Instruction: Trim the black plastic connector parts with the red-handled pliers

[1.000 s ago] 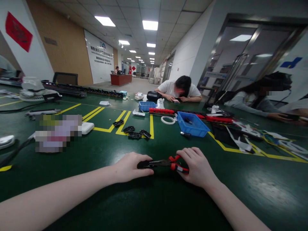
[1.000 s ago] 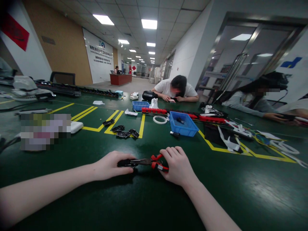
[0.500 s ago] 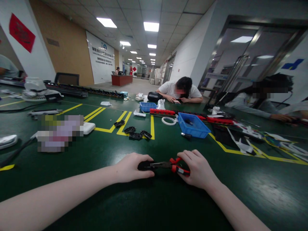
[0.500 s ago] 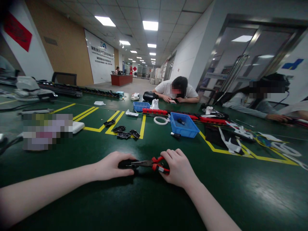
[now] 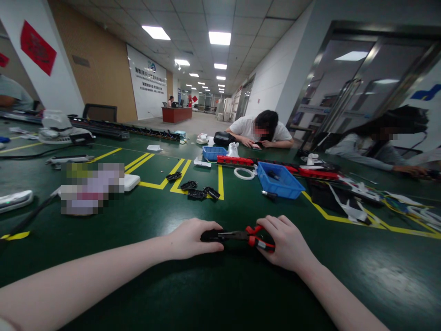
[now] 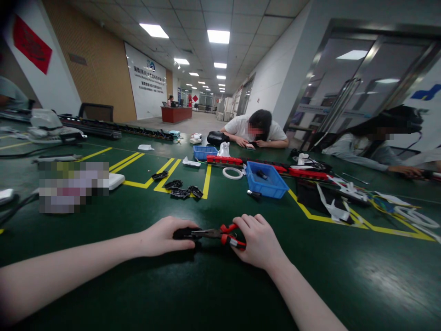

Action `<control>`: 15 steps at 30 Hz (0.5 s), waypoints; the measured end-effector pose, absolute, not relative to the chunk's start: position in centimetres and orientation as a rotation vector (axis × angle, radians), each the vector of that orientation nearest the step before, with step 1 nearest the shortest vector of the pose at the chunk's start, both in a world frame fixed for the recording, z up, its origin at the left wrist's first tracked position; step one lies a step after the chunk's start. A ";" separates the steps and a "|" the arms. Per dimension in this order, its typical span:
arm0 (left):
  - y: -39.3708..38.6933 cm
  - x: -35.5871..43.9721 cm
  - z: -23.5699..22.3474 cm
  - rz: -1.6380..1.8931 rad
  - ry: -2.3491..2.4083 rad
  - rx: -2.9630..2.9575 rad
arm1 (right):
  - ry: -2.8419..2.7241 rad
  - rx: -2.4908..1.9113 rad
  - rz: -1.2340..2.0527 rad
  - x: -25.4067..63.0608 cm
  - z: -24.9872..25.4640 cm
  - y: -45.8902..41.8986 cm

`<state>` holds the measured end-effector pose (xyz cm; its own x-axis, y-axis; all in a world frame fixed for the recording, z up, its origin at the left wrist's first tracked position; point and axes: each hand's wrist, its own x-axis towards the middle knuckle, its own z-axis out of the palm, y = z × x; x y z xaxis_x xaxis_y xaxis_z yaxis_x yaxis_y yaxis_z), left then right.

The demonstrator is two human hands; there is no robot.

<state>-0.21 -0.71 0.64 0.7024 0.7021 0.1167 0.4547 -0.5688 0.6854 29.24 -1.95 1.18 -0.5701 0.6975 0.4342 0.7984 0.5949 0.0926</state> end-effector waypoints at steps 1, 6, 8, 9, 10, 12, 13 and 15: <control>-0.7 -0.2 0.6 0.500 0.876 2.266 | -2.469 -1.204 -0.400 29.2 1.2 -1.9; -0.7 -0.3 0.6 0.491 0.854 2.255 | -2.466 -1.189 -0.418 29.3 1.1 -2.0; -0.7 -0.3 0.7 0.485 0.848 2.245 | -2.468 -1.187 -0.417 29.4 1.2 -2.0; -0.7 -0.2 0.7 0.482 0.846 2.242 | -2.470 -1.188 -0.415 29.4 1.2 -2.0; -0.7 -0.2 0.8 0.482 0.847 2.241 | -2.471 -1.189 -0.414 29.4 1.2 -2.0; -0.7 -0.2 0.8 0.484 0.854 2.241 | -2.474 -1.196 -0.412 29.4 1.3 -2.0; -0.7 -0.2 0.8 0.486 0.861 2.242 | -2.477 -1.199 -0.414 29.4 1.3 -2.0; -0.7 -0.2 0.7 0.490 0.867 2.243 | -2.478 -1.204 -0.415 29.3 1.2 -1.9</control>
